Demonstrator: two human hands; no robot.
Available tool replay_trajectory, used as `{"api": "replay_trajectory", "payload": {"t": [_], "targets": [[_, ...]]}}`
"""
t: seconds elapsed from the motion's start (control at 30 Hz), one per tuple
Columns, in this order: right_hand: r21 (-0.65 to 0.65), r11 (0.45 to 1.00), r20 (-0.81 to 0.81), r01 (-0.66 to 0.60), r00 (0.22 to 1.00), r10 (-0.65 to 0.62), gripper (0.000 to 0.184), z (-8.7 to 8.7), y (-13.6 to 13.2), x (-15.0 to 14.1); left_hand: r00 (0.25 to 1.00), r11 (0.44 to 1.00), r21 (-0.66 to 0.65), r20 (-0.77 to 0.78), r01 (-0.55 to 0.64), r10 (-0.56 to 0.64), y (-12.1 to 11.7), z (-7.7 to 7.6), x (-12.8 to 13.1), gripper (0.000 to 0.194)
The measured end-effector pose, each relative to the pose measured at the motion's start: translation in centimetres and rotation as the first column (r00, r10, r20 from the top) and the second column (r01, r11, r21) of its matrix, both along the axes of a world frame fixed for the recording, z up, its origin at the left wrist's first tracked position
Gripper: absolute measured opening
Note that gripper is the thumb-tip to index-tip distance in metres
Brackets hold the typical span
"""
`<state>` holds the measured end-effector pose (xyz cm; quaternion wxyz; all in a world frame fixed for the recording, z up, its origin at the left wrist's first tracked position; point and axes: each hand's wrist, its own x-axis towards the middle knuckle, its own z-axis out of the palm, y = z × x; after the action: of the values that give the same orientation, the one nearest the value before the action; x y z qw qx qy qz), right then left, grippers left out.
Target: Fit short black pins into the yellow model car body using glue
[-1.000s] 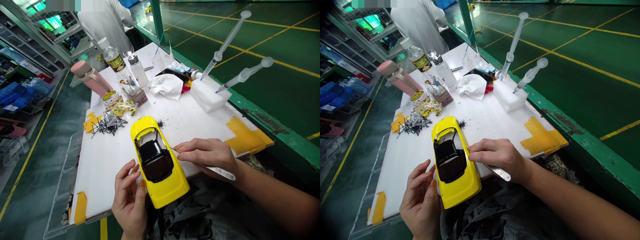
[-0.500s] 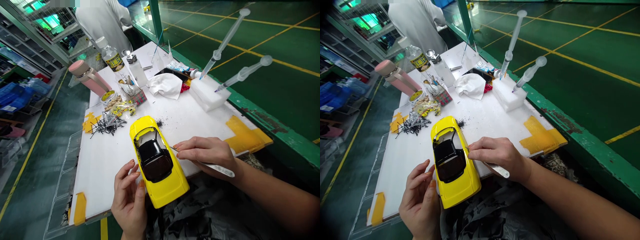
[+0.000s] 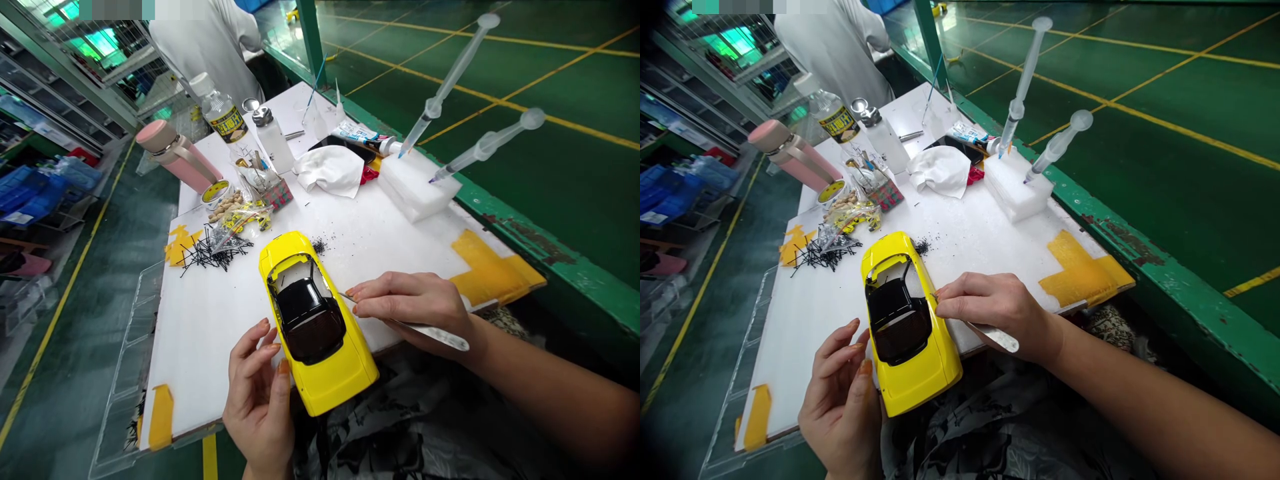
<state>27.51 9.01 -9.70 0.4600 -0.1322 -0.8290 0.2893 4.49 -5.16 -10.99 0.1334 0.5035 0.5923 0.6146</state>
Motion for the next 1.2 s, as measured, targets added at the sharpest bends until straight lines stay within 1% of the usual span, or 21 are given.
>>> {"api": "replay_trajectory", "payload": {"t": [0.13,0.3,0.57,0.7,0.77,0.83,0.9,1.0,1.1,1.2], "targets": [[-0.012,1.000,0.000,-0.023,1.000,0.024,0.024,0.0,0.1,0.0,1.000,1.000,0.003,0.013,-0.004,0.004,0.0,0.0,0.1,0.024],[-0.010,1.000,0.005,-0.009,1.000,0.009,0.027,0.2,0.1,0.0,1.000,1.000,0.003,0.014,-0.010,0.010,0.1,0.1,0.1,0.022],[0.000,1.000,0.013,0.002,1.000,-0.002,0.025,0.2,0.1,-0.1,1.000,1.000,-0.008,0.016,-0.014,0.014,0.0,0.1,0.1,0.022],[-0.029,1.000,0.003,0.006,1.000,-0.006,0.024,0.5,0.0,0.0,1.000,1.000,0.000,0.018,-0.002,0.002,-0.1,0.0,0.0,0.023],[-0.066,0.997,-0.024,0.034,0.999,-0.036,0.022,1.0,0.1,0.1,1.000,1.000,0.000,0.013,0.010,-0.010,-0.1,0.0,-0.1,0.025],[-0.087,0.991,-0.037,0.098,0.994,-0.102,0.022,1.8,0.4,0.2,1.000,1.000,-0.001,0.017,0.022,-0.022,-0.2,-0.2,-0.2,0.025],[-0.084,0.976,-0.027,0.199,0.979,-0.202,0.019,3.0,1.2,0.0,0.999,1.000,-0.006,0.025,0.030,-0.030,-0.3,-0.3,-0.3,0.025],[-0.116,0.944,0.072,0.310,0.950,-0.304,0.007,4.8,3.5,-0.9,0.999,0.999,-0.015,0.037,0.038,-0.037,-0.5,-0.5,-0.4,0.025],[-0.202,0.926,0.202,0.318,0.939,-0.278,0.004,6.0,6.4,-2.5,0.998,0.999,-0.006,0.042,0.052,-0.052,-0.5,-0.5,-0.5,0.024],[-0.288,0.906,0.247,0.311,0.938,-0.243,0.002,6.1,9.1,-4.3,0.997,0.998,0.009,0.040,0.067,-0.067,-0.5,-0.5,-0.4,0.024]]}}
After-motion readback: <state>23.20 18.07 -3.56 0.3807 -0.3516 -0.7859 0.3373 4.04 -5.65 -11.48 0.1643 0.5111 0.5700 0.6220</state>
